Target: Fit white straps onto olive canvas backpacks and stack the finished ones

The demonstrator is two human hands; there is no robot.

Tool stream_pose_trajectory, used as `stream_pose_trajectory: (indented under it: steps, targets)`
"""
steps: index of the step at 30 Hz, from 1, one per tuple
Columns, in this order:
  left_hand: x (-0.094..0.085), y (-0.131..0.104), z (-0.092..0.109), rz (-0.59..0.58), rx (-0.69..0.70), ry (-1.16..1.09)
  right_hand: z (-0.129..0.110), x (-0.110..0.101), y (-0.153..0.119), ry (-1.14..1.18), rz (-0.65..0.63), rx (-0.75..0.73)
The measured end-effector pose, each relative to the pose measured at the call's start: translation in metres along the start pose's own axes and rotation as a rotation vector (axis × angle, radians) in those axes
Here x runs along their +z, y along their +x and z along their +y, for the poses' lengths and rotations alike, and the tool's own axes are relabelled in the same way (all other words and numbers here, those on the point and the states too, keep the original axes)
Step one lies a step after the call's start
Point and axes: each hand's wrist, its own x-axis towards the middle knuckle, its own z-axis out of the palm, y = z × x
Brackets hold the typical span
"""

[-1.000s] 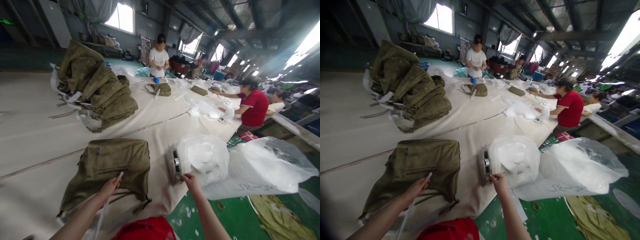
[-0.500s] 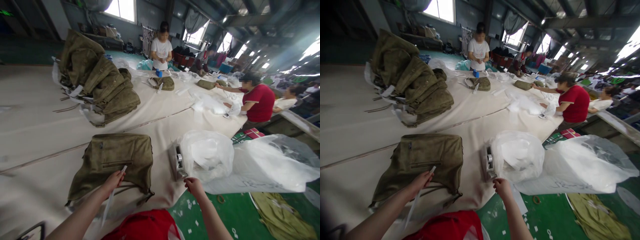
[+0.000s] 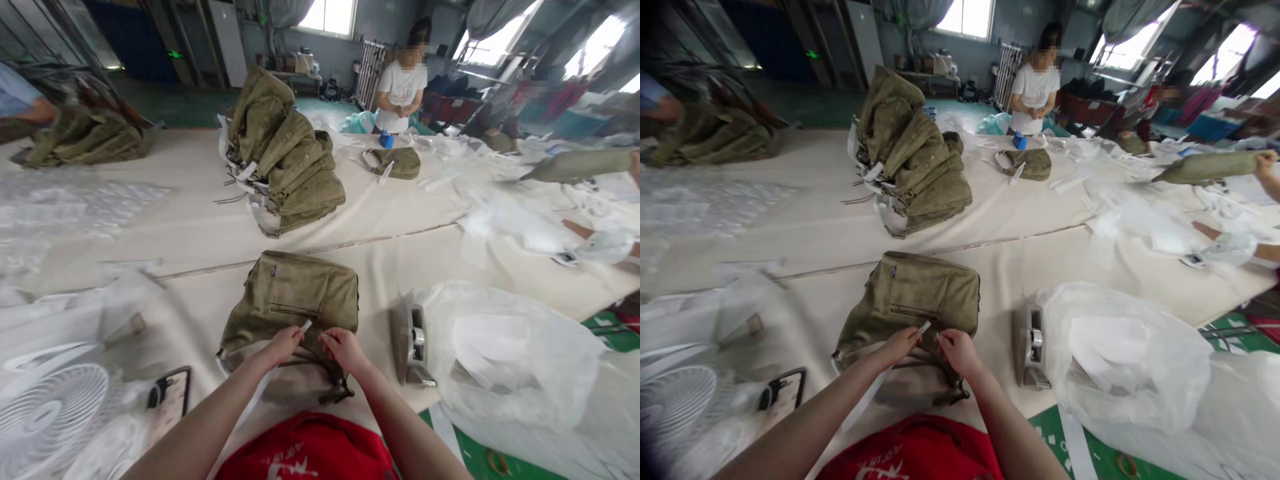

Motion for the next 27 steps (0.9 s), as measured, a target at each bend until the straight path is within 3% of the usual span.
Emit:
stream_pose_trajectory:
  steps: [5, 15, 18, 23, 25, 27]
  targets:
    - [-0.003, -0.001, -0.001, -0.021, 0.04, 0.084, -0.012, 0.03, 0.038, -0.286, -0.034, -0.166]
    - [0.0, -0.002, 0.006, -0.03, 0.058, 0.102, -0.011, 0.028, 0.052, -0.475, -0.083, -0.134]
    - [0.0, 0.001, 0.009, 0.006, 0.02, 0.081, -0.009, 0.028, 0.051, -0.359, -0.138, -0.035]
    - [0.001, 0.003, 0.008, 0.02, -0.079, -0.079, -0.003, 0.028, 0.046, 0.15, -0.251, 0.23]
    - [0.001, 0.002, 0.007, -0.039, -0.165, -0.262, 0.0, 0.028, 0.045, 0.251, -0.251, 0.258]
    - [0.001, 0.0, 0.007, -0.168, -0.294, -0.56, 0.004, 0.031, 0.045, 0.284, -0.241, 0.255]
